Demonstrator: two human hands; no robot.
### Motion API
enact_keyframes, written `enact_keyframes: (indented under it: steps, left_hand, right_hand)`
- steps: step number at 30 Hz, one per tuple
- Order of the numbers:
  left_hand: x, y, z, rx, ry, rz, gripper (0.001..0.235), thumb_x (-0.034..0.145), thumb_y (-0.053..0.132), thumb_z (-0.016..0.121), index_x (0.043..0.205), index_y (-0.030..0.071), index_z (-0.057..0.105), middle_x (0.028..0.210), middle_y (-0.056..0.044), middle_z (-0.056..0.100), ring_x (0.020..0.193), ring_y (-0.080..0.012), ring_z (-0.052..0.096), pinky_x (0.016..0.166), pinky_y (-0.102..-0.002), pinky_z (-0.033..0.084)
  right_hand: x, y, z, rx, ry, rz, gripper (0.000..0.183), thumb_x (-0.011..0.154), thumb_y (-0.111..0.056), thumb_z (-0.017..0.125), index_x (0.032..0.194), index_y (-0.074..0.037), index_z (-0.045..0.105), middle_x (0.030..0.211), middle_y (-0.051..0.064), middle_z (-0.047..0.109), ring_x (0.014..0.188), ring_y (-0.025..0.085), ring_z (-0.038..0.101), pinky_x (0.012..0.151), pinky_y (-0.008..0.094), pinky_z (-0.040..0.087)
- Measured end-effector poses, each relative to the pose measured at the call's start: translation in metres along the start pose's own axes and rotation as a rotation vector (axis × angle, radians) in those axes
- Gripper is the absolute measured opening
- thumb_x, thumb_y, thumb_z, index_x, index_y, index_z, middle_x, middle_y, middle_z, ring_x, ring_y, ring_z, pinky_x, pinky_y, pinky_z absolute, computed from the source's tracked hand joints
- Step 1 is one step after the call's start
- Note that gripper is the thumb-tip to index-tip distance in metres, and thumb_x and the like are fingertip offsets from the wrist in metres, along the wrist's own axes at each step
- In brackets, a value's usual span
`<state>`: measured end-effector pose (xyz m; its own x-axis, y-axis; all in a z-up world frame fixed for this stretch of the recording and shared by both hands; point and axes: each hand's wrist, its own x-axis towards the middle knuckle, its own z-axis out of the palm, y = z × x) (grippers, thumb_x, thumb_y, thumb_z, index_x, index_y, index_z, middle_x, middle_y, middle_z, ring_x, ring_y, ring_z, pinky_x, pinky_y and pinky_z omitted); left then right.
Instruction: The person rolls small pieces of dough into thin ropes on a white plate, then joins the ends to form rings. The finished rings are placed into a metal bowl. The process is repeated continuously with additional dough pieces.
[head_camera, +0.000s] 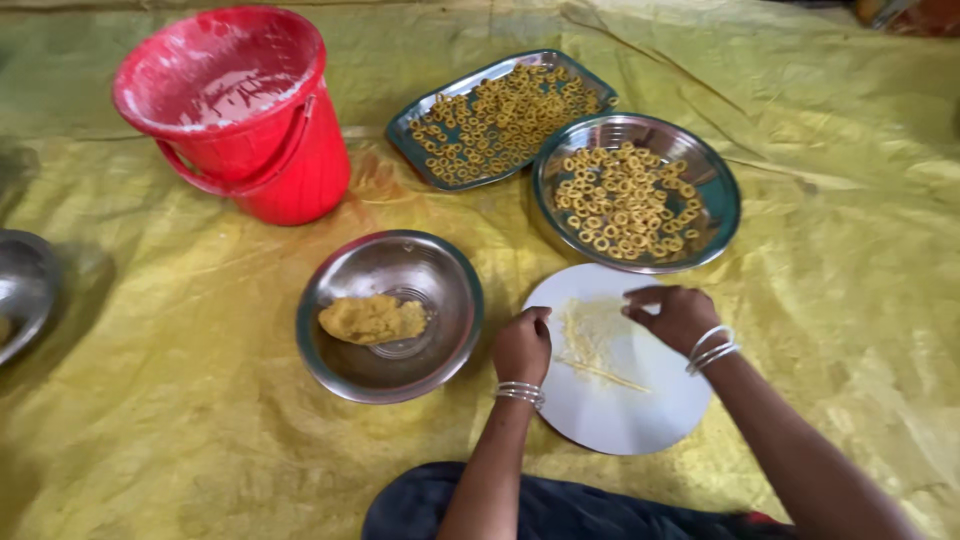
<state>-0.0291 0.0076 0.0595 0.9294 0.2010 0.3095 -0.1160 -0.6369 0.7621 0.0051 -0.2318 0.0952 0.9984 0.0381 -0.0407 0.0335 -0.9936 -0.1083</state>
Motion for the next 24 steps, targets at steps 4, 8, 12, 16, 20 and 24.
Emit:
enact_keyframes:
  steps: [4,8,12,16,20,24]
  left_hand:
    - [-0.010,-0.025,0.040,-0.097,-0.009,0.013,0.017,0.087,0.016,0.068,0.098,0.012,0.080,0.080,-0.012,0.077,0.070,-0.0334,0.074,0.059,-0.044,0.059]
    - [-0.028,-0.043,0.068,-0.421,-0.860,-0.495,0.024,0.098,0.019,0.058,0.101,0.003,0.076,0.074,-0.015,0.078,0.058,-0.0249,0.075,0.048,-0.037,0.061]
    - [-0.058,-0.043,0.095,-0.554,-1.239,-0.694,0.041,0.104,0.033,0.058,0.099,-0.006,0.071,0.076,-0.022,0.073,0.058,-0.0285,0.074,0.048,-0.038,0.060]
    - [-0.075,-0.048,0.105,-0.608,-1.175,-0.804,0.054,0.105,0.040,0.057,0.095,-0.012,0.069,0.075,-0.026,0.072,0.060,-0.0313,0.074,0.051,-0.039,0.063]
    - [-0.073,-0.043,0.106,-0.554,-1.127,-0.828,0.057,0.104,0.044,0.060,0.093,-0.012,0.068,0.076,-0.027,0.071,0.061,-0.0323,0.073,0.052,-0.039,0.062]
    - [-0.070,-0.039,0.099,-0.591,-1.094,-0.866,0.062,0.105,0.046,0.057,0.092,-0.014,0.069,0.076,-0.025,0.073,0.061,-0.0304,0.074,0.054,-0.038,0.063]
  right_hand:
    - [-0.045,0.015,0.039,0.061,-0.011,0.005,0.033,0.084,-0.050,0.073,0.112,-0.032,0.078,0.105,-0.003,0.079,0.092,0.021,0.075,0.085,0.040,0.059]
    - [-0.091,0.006,0.081,0.217,0.114,0.130,0.028,0.075,-0.040,0.084,0.098,-0.023,0.080,0.104,0.004,0.075,0.093,0.027,0.072,0.081,0.042,0.058]
    - [-0.102,0.000,0.083,0.247,0.158,0.163,0.016,0.078,-0.033,0.081,0.088,-0.021,0.080,0.101,0.001,0.076,0.096,0.025,0.073,0.080,0.041,0.059]
    - [-0.101,-0.008,0.071,0.223,0.058,0.128,0.018,0.079,-0.034,0.081,0.093,-0.022,0.080,0.104,0.005,0.074,0.097,0.028,0.071,0.080,0.043,0.058]
    - [-0.096,-0.014,0.056,0.199,0.021,0.165,0.019,0.073,-0.033,0.084,0.090,-0.023,0.082,0.104,0.005,0.074,0.100,0.028,0.070,0.082,0.043,0.057]
    - [-0.095,-0.024,0.043,0.255,0.011,0.088,0.015,0.080,-0.032,0.081,0.091,-0.023,0.081,0.099,0.004,0.076,0.093,0.027,0.073,0.080,0.041,0.058]
